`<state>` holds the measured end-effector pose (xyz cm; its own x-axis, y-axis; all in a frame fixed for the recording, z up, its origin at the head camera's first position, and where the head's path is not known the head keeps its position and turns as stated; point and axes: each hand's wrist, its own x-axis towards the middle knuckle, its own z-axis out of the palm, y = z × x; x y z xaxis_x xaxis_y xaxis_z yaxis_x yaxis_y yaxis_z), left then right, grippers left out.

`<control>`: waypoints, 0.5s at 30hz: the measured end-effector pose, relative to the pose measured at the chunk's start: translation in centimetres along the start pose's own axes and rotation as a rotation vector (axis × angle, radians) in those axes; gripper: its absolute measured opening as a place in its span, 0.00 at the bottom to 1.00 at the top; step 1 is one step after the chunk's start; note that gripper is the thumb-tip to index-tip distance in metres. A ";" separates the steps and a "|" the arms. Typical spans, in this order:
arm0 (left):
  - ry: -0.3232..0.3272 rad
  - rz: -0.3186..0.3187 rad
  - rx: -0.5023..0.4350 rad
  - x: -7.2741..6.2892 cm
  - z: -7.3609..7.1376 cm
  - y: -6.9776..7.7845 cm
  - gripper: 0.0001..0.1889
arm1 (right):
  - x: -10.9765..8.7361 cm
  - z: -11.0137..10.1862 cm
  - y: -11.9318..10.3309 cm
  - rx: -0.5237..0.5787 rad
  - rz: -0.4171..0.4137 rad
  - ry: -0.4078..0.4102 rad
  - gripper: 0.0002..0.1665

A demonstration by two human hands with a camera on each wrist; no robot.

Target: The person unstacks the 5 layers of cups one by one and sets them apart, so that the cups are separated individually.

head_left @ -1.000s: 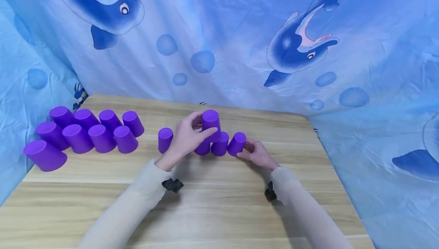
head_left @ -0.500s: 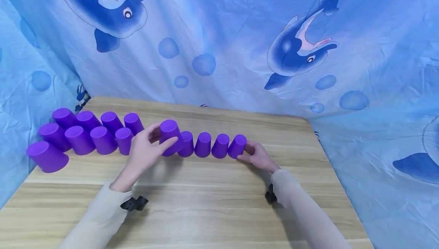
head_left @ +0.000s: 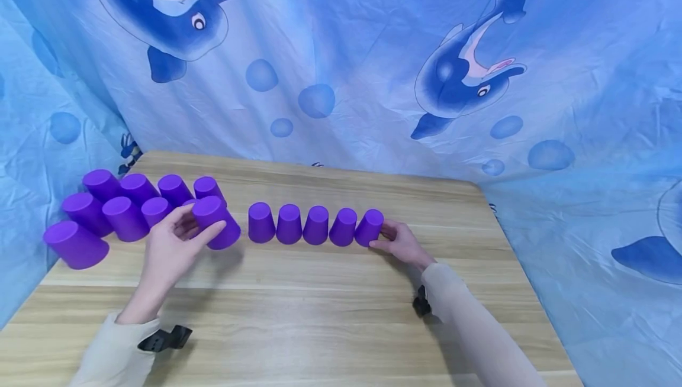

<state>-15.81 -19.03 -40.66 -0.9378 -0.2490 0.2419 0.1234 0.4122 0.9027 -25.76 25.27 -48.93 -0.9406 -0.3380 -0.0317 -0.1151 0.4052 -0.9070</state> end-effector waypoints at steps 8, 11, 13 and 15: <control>0.058 -0.077 0.083 -0.4 -3.0 -2.0 0.33 | -0.5 -0.2 -1.6 0.035 -0.016 -0.037 0.30; 0.082 -0.124 0.131 -0.4 -4.3 -2.8 0.34 | -0.7 -0.3 -2.5 0.032 -0.002 -0.050 0.29; 0.089 -0.167 0.141 -0.4 -5.0 -3.3 0.37 | -0.7 -0.4 -2.5 0.026 0.004 -0.055 0.30; 0.095 -0.199 0.160 -0.4 -5.5 -3.7 0.38 | -0.5 -0.4 -2.0 0.026 0.005 -0.050 0.30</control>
<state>-14.12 -25.33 -42.16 -0.9027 -0.4174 0.1043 -0.1204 0.4777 0.8702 -25.16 24.99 -46.93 -0.9238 -0.3785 -0.0571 -0.1012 0.3851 -0.9173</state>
